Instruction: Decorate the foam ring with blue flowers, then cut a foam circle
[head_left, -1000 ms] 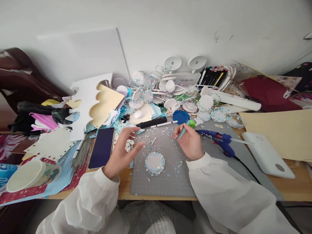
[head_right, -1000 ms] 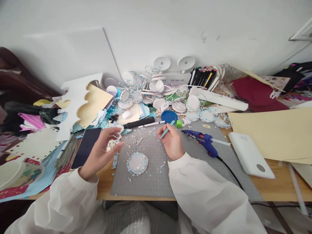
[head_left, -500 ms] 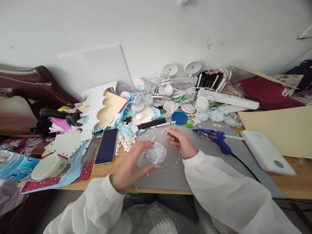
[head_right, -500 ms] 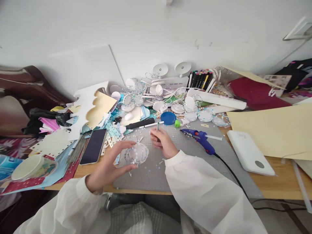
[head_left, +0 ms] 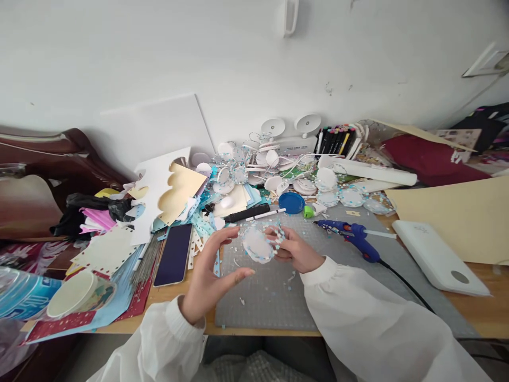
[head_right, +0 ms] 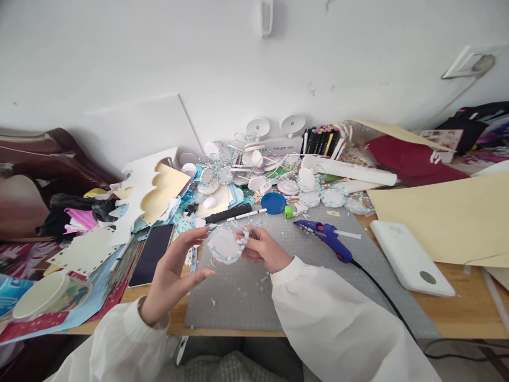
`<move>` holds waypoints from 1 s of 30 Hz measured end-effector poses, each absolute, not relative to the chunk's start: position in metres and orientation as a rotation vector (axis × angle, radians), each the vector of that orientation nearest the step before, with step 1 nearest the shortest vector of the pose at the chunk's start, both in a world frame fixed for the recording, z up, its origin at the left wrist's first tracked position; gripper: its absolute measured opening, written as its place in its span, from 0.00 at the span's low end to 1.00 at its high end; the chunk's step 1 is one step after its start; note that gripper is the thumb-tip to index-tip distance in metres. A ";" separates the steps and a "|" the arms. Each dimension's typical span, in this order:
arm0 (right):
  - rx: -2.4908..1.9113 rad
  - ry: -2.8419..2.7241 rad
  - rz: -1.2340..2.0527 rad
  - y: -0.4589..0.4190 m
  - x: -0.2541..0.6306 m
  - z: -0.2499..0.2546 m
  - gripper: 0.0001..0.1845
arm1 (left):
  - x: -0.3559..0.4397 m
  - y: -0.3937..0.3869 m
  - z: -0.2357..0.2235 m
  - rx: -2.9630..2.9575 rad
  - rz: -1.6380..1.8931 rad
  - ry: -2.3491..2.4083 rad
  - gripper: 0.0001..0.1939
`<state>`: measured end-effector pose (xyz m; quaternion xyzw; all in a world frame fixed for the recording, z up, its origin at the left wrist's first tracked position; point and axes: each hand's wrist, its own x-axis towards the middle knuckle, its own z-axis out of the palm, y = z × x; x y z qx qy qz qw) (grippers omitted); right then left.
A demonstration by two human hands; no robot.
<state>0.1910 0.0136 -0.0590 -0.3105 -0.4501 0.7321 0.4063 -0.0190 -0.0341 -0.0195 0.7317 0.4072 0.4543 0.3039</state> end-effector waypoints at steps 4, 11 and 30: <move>-0.788 -1.120 1.758 0.014 0.190 -0.062 0.18 | -0.018 -0.036 -0.025 1.807 1.286 1.154 0.19; -0.842 -1.187 1.582 0.011 0.189 -0.069 0.18 | -0.011 -0.038 -0.022 1.521 1.299 1.142 0.05; -1.060 -1.405 0.917 -0.014 0.176 -0.064 0.10 | -0.002 -0.033 -0.020 1.254 1.181 1.220 0.12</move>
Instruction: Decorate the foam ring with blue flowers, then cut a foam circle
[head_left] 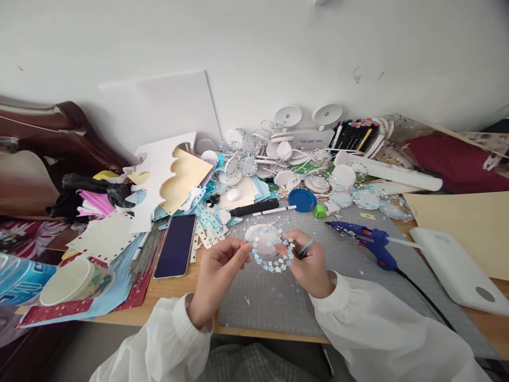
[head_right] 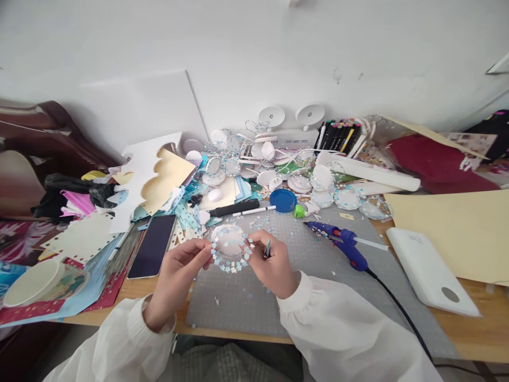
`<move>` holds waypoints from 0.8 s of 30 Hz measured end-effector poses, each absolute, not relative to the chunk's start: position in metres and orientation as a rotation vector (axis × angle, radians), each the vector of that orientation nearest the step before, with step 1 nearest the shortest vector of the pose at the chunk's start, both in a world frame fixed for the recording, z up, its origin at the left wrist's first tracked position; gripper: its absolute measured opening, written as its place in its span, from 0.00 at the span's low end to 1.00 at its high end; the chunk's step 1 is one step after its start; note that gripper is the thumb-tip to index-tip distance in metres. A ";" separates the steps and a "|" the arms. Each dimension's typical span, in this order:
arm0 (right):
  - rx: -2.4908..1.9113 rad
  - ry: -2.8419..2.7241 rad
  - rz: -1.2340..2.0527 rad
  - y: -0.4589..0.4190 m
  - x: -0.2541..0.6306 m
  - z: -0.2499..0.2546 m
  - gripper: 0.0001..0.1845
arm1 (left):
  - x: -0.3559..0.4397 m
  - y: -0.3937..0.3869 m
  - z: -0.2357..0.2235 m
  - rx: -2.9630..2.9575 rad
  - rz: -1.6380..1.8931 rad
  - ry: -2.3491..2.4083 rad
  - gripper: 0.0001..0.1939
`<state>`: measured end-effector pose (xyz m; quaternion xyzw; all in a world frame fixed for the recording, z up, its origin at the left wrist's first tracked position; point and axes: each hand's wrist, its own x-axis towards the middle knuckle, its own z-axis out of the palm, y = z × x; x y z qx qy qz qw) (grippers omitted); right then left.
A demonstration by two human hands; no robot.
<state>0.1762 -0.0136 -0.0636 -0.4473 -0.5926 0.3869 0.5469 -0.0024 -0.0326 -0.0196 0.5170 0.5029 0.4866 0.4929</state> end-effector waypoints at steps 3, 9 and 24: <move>-1.120 -1.382 0.902 -0.015 0.174 -0.062 0.12 | 0.002 -0.032 -0.023 1.213 1.208 1.246 0.11; -1.151 -1.367 1.005 -0.010 0.171 -0.064 0.13 | 0.001 -0.019 -0.019 1.260 1.190 1.231 0.11; -1.108 -1.487 0.886 -0.007 0.175 -0.073 0.04 | -0.023 0.022 -0.047 1.456 1.179 0.825 0.03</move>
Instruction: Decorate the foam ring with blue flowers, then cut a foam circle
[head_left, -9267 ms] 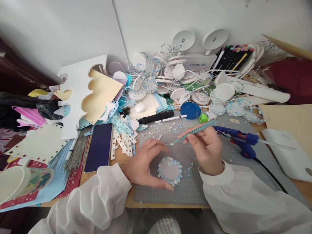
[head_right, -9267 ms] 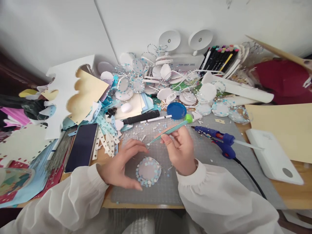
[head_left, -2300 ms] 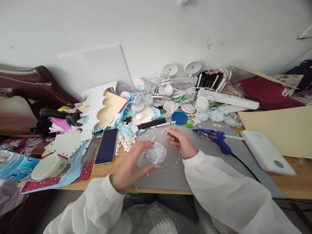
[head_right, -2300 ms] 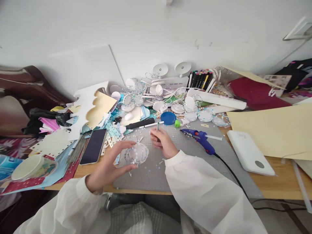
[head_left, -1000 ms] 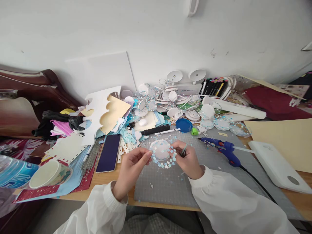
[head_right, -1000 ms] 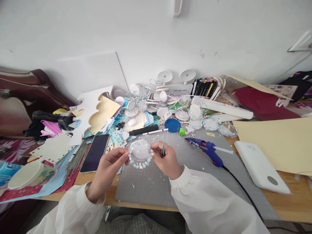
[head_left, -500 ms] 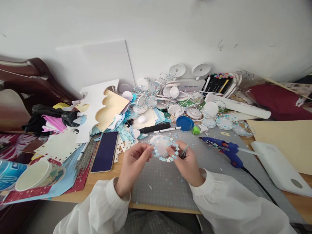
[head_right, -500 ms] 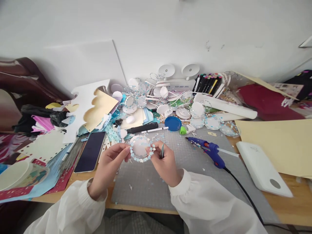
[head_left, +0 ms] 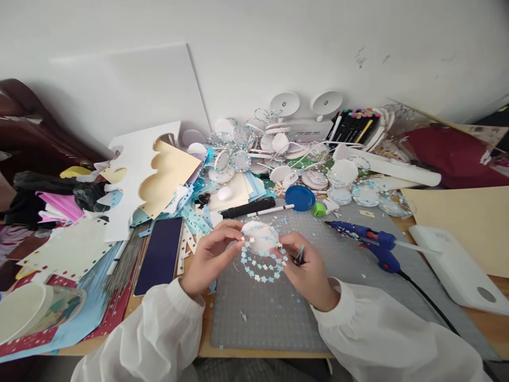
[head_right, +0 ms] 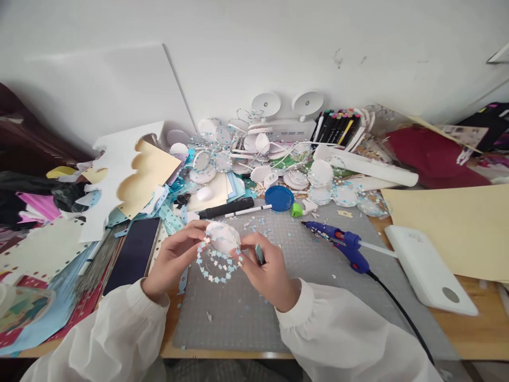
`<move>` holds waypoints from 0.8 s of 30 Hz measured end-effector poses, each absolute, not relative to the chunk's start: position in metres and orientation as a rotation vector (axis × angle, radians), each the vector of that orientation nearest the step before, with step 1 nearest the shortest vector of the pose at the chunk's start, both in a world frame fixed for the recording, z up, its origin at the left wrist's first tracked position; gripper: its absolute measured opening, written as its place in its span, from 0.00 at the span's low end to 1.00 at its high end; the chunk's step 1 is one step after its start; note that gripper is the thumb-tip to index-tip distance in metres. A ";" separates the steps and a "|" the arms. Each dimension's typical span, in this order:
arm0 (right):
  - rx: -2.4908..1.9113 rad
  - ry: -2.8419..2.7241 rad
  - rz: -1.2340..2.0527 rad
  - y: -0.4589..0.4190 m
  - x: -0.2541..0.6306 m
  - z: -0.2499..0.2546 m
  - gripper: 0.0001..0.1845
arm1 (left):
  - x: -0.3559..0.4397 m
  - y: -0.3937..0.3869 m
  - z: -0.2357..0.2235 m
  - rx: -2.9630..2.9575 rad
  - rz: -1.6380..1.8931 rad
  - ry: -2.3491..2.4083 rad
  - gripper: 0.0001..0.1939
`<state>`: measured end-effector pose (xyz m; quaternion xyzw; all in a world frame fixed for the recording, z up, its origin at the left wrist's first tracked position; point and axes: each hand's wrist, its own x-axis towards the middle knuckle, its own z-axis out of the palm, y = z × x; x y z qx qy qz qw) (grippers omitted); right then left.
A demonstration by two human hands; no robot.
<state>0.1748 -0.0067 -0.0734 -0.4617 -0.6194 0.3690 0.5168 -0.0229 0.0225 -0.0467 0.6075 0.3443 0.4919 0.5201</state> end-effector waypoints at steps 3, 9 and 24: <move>-1.107 -1.554 0.787 -0.009 0.177 -0.072 0.03 | -0.024 0.018 -0.048 1.378 1.190 0.797 0.02; -1.079 -1.588 0.765 -0.010 0.180 -0.072 0.04 | -0.023 0.013 -0.045 1.317 1.217 0.848 0.02; -1.249 -1.376 1.032 0.003 0.178 -0.060 0.11 | -0.019 0.020 -0.061 1.053 1.174 1.081 0.10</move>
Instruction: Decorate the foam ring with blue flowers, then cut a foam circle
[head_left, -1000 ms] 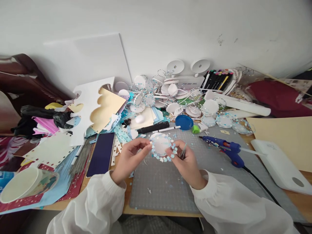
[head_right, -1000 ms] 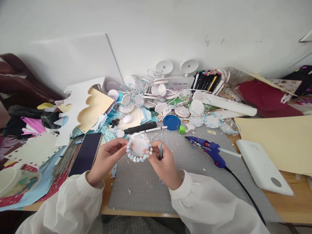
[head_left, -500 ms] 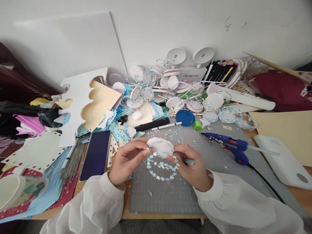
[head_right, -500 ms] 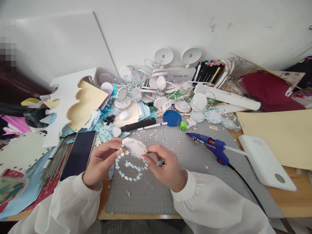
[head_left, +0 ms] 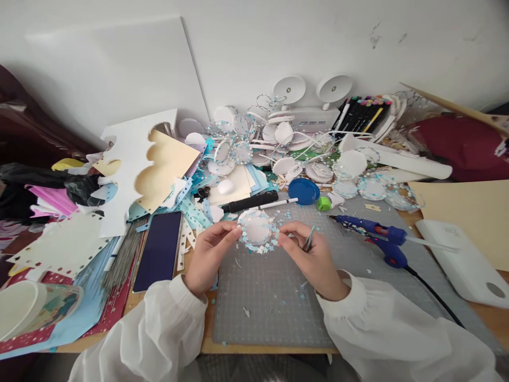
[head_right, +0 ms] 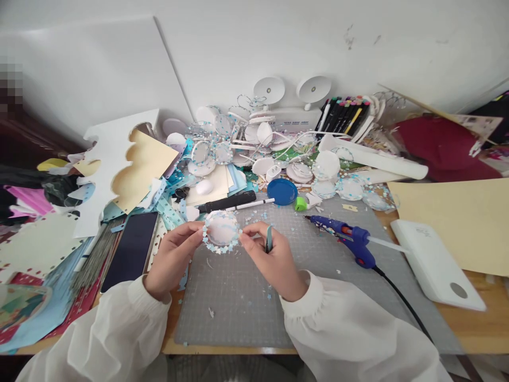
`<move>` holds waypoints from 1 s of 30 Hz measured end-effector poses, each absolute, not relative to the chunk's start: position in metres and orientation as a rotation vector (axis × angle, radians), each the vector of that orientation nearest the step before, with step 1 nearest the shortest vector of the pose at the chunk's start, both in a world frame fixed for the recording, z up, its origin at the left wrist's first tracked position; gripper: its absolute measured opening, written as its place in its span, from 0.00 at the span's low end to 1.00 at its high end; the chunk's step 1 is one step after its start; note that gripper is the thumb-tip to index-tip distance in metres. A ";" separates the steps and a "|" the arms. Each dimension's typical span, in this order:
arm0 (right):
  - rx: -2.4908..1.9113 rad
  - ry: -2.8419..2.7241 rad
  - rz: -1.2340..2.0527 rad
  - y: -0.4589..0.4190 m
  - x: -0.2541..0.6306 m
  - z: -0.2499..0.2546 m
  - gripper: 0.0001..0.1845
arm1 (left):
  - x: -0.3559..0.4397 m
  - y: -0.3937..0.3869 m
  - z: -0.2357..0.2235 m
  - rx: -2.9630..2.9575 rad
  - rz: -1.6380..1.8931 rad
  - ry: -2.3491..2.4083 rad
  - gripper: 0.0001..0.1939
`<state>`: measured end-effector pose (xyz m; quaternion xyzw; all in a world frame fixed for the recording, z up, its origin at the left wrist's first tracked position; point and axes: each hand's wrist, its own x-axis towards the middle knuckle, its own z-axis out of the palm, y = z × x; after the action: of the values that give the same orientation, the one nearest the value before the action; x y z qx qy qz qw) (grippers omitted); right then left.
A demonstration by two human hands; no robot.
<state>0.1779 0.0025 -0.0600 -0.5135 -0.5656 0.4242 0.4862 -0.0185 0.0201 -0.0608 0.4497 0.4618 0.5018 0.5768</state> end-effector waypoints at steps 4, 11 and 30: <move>-1.255 -1.341 1.013 0.005 0.179 -0.059 0.11 | -0.019 0.020 -0.057 1.145 1.134 1.049 0.09; -1.210 -1.422 0.907 0.003 0.181 -0.061 0.08 | -0.020 0.019 -0.054 1.233 1.042 1.015 0.11; -1.124 -1.502 1.072 0.004 0.183 -0.052 0.07 | -0.018 0.021 -0.055 1.210 1.011 1.058 0.12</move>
<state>0.1830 0.0038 -0.0516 -0.4590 -0.6131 0.4376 0.4711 -0.0178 0.0206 -0.0550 0.5180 0.4529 0.4329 0.5824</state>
